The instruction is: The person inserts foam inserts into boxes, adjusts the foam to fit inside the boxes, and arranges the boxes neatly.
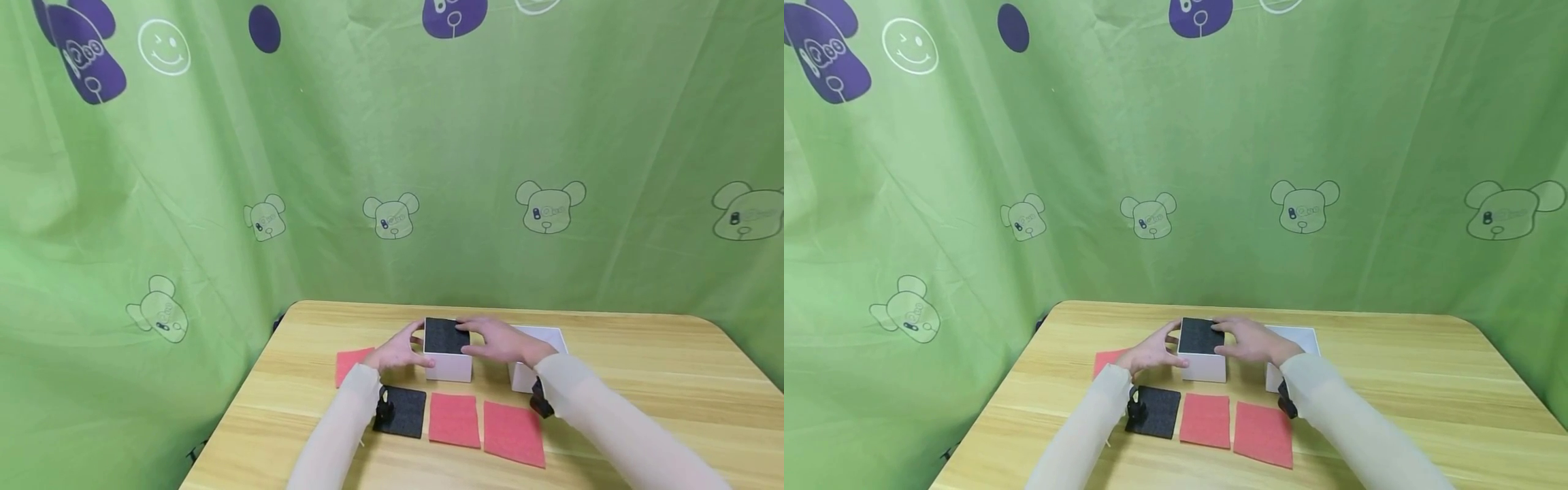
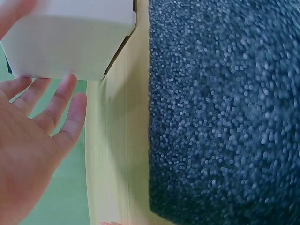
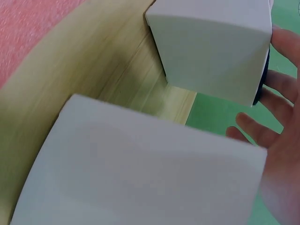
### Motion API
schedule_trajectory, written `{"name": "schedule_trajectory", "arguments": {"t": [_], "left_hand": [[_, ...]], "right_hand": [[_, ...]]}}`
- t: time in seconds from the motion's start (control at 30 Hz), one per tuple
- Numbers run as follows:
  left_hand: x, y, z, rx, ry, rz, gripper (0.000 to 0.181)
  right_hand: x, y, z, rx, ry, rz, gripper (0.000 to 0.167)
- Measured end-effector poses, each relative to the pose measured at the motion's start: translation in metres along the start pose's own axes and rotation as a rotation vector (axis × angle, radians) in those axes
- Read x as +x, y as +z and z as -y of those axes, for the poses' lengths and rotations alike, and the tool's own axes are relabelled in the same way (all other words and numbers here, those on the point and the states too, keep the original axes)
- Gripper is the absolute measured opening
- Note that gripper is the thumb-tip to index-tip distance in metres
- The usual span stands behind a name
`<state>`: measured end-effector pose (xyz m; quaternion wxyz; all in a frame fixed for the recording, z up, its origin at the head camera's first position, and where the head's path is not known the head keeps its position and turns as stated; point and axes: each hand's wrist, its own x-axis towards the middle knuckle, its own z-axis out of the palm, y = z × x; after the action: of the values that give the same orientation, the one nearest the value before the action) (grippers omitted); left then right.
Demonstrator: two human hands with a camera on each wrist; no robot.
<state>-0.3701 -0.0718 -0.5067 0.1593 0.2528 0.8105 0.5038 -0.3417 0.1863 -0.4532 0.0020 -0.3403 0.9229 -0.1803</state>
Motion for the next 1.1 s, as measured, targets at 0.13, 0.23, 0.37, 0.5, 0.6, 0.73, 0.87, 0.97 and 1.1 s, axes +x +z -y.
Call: {"name": "schedule_trajectory", "arguments": {"t": [0.13, 0.23, 0.37, 0.5, 0.6, 0.73, 0.87, 0.97, 1.1], "left_hand": [[-0.001, -0.001, 0.0, 0.0, 0.007, 0.008, 0.097], [-0.001, -0.001, 0.001, -0.002, 0.0, 0.011, 0.097], [0.0, -0.001, 0.003, -0.006, -0.01, 0.018, 0.098], [0.0, -0.002, 0.003, -0.011, -0.009, 0.022, 0.098], [0.001, -0.002, 0.003, -0.018, 0.007, 0.024, 0.096], [0.001, -0.002, 0.002, -0.02, 0.022, 0.028, 0.095], [0.001, -0.002, 0.001, -0.019, 0.001, 0.027, 0.094], [0.0, -0.002, 0.0, -0.012, -0.015, 0.023, 0.095], [-0.001, -0.002, -0.001, -0.007, -0.025, 0.019, 0.096]], "right_hand": [[0.004, 0.002, 0.002, 0.023, -0.006, -0.002, 0.056], [0.008, 0.004, 0.003, 0.05, 0.006, 0.004, 0.056], [0.012, 0.009, 0.001, 0.095, 0.013, 0.016, 0.056], [0.016, 0.012, -0.001, 0.123, 0.003, 0.016, 0.056], [0.018, 0.011, -0.001, 0.126, -0.009, 0.008, 0.056], [0.021, 0.01, 0.0, 0.125, -0.019, 0.01, 0.056], [0.025, 0.01, 0.003, 0.133, -0.017, 0.018, 0.056], [0.028, 0.011, 0.006, 0.133, -0.011, 0.015, 0.055], [0.033, 0.012, 0.008, 0.108, -0.007, 0.018, 0.054]]}}
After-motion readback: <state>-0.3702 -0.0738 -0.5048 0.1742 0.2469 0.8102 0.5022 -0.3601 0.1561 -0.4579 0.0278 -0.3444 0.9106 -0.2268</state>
